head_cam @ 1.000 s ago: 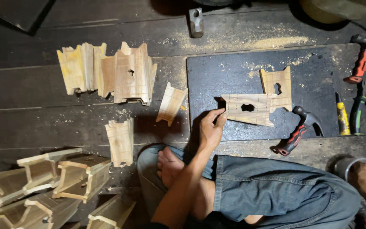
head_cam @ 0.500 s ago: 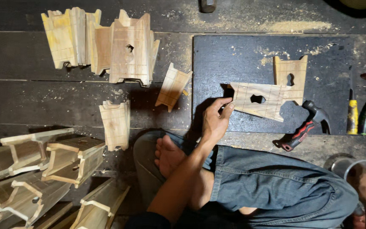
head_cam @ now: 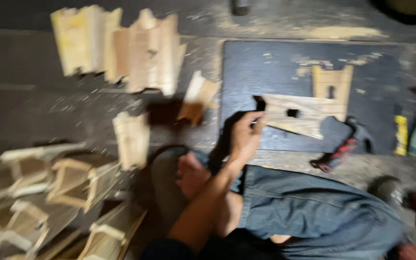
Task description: The person sits on the floor and uses a hammer to tap a small wooden piece with a cutout. They repeatedly tap the wood, rotate it, and inspect it while surrounded by other wooden pieces and tools.
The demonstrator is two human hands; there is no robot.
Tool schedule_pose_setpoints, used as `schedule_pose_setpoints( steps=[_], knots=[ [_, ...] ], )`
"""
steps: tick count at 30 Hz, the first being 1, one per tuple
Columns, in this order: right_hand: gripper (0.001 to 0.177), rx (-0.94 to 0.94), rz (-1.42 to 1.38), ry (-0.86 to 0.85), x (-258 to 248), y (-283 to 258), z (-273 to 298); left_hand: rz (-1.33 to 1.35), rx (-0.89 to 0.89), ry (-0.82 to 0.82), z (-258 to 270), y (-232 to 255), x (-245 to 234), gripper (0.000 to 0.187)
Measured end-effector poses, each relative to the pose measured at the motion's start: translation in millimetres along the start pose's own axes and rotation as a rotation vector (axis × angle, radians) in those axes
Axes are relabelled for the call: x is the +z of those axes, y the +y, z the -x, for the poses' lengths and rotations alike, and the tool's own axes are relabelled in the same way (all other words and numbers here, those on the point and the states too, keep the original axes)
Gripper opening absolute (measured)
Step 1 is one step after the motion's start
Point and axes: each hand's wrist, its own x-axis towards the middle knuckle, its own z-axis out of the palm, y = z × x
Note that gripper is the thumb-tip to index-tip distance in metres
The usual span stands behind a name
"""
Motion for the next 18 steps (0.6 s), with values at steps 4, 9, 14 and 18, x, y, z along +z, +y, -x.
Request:
schedule_pose_setpoints(
  steps=[4, 9, 14, 18],
  knots=[
    [0.026, 0.250, -0.467, 0.220, 34.1, -170.6, 52.0, -0.113, 0.117, -0.044, 0.9, -11.9, -5.6, 0.029],
    [0.019, 0.088, -1.090, -0.075, 108.3, -288.5, 52.0, -0.180, 0.010, 0.007, -3.2, -0.4, -8.3, 0.037],
    [0.014, 0.050, -1.249, -0.262, 137.4, -316.7, 48.3, -0.214, 0.108, 0.014, -4.0, -14.6, -8.1, 0.038],
    [0.016, 0.117, -1.252, -0.176, 159.4, -296.0, 44.0, -0.036, -0.076, 0.013, 0.9, 11.9, -10.1, 0.030]
  ],
)
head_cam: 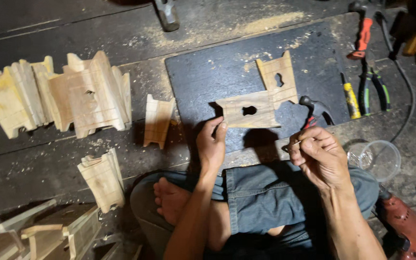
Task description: The person sits on the floor and uses a hammer to tap a small wooden piece with a cutout. They repeatedly tap the wood, rotate it, and inspect it while surrounded by other wooden pieces and tools.
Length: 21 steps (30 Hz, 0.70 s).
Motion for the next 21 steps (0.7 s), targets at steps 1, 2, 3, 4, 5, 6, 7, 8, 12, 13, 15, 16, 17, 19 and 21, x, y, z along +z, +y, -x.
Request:
schedule_pose_setpoints(
  steps=[1, 2, 3, 4, 5, 6, 7, 8, 12, 13, 15, 16, 17, 19, 21],
  knots=[
    [0.015, -0.002, 0.054, 0.001, 8.1, 0.9, -3.3, 0.031, 0.031, -0.007, 1.9, 2.8, 0.4, 0.029],
    [0.014, -0.004, 0.108, 0.002, 16.9, 2.8, -6.3, 0.062, 0.062, -0.014, 3.4, 5.1, -0.1, 0.027],
    [0.014, 0.020, 0.110, -0.018, 32.3, 3.5, -13.0, 0.062, 0.051, 0.015, 4.0, 5.5, 2.0, 0.027],
    [0.011, -0.055, 0.407, -0.039, 48.2, 5.5, -19.4, 0.093, 0.077, 0.014, 3.7, 5.1, 3.6, 0.026],
    [0.009, -0.134, 0.704, -0.059, 63.2, 7.3, -23.8, 0.124, 0.099, 0.010, 4.8, 3.8, 6.2, 0.025],
    [0.009, -0.113, 0.707, -0.081, 68.2, 11.9, -35.3, 0.124, 0.083, 0.035, 7.0, 3.0, 3.8, 0.025],
    [0.006, -0.334, 0.950, -0.235, 72.7, 14.8, -46.2, 0.125, 0.084, 0.026, 8.0, 3.7, 4.0, 0.025],
    [0.004, -0.562, 1.181, -0.397, 77.0, 17.4, -57.3, 0.126, 0.084, 0.017, 8.8, 4.8, 5.0, 0.026],
    [0.003, -0.691, 1.376, -0.467, 73.6, 39.0, -72.2, 0.164, 0.027, 0.021, 9.2, 7.8, 3.4, 0.026],
    [0.004, -0.721, 1.414, -0.462, 73.8, 42.1, -73.6, 0.175, 0.017, 0.013, 9.0, 9.3, 3.5, 0.026],
    [0.005, -0.747, 1.454, -0.464, 74.1, 46.5, -75.4, 0.188, 0.002, 0.009, 8.5, 9.6, 4.5, 0.026],
    [0.006, -0.762, 1.479, -0.465, 74.5, 47.8, -75.6, 0.183, 0.005, 0.011, 8.4, 8.4, 5.3, 0.025],
    [0.007, -0.778, 1.502, -0.467, 75.1, 49.5, -75.8, 0.177, 0.008, 0.013, 8.1, 7.3, 5.6, 0.025],
    [0.007, -0.777, 1.524, -0.474, 78.1, 48.8, -75.4, 0.180, 0.002, 0.016, 8.5, 7.6, 5.3, 0.025],
    [0.008, -0.780, 1.547, -0.477, 77.3, 49.0, -76.6, 0.184, 0.001, 0.015, 8.8, 8.4, 5.1, 0.025]
  ],
)
